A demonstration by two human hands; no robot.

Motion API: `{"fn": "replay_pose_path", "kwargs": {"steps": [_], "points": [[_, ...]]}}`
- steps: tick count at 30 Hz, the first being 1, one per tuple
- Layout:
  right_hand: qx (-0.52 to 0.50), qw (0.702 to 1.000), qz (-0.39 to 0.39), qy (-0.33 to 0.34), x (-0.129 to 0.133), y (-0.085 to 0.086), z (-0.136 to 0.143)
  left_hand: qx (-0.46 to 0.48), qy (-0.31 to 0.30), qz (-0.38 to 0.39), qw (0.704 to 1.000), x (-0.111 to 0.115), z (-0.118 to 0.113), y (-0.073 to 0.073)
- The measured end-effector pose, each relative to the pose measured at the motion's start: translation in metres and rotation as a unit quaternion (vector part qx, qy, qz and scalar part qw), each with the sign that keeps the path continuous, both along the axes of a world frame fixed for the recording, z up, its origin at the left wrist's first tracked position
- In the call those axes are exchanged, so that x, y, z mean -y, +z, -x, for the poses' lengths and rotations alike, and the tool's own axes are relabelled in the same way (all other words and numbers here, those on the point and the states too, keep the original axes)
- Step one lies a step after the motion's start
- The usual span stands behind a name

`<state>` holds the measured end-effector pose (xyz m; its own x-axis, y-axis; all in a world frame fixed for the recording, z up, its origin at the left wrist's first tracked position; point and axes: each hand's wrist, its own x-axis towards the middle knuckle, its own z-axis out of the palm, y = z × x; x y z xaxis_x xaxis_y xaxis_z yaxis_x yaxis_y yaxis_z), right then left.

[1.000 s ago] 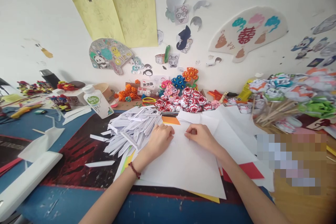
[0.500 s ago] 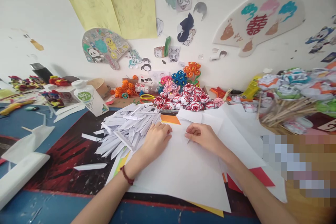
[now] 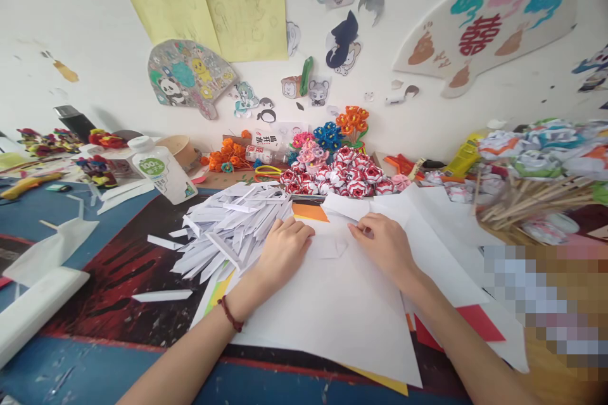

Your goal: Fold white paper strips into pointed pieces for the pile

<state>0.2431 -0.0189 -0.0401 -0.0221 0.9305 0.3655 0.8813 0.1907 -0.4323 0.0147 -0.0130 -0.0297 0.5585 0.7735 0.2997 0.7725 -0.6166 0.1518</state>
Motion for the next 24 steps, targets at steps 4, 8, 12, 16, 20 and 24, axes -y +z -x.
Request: {"fn": "replay_pose_path", "kwargs": {"steps": [4, 8, 12, 16, 20, 24], "points": [[-0.039, 0.996, -0.014, 0.075, 0.002, 0.003, 0.003, -0.011, 0.000, -0.021, 1.000, 0.002, 0.001, -0.002], [-0.064, 0.983, 0.031, 0.172, 0.006, 0.000, 0.011, -0.021, -0.003, -0.037, 0.999, 0.002, 0.002, -0.006], [-0.077, 0.981, 0.018, 0.175, 0.008, -0.008, 0.020, -0.028, -0.012, -0.050, 0.998, 0.003, 0.003, -0.008], [-0.052, 0.982, -0.018, 0.181, 0.008, -0.012, 0.022, -0.047, -0.036, -0.050, 0.997, 0.005, 0.005, -0.008], [0.042, 0.978, -0.066, 0.192, 0.009, -0.009, 0.020, -0.095, -0.054, -0.056, 0.992, 0.008, 0.005, -0.005], [0.145, 0.964, -0.100, 0.199, 0.010, -0.005, 0.020, -0.135, -0.066, -0.053, 0.987, 0.009, 0.005, -0.003]]}}
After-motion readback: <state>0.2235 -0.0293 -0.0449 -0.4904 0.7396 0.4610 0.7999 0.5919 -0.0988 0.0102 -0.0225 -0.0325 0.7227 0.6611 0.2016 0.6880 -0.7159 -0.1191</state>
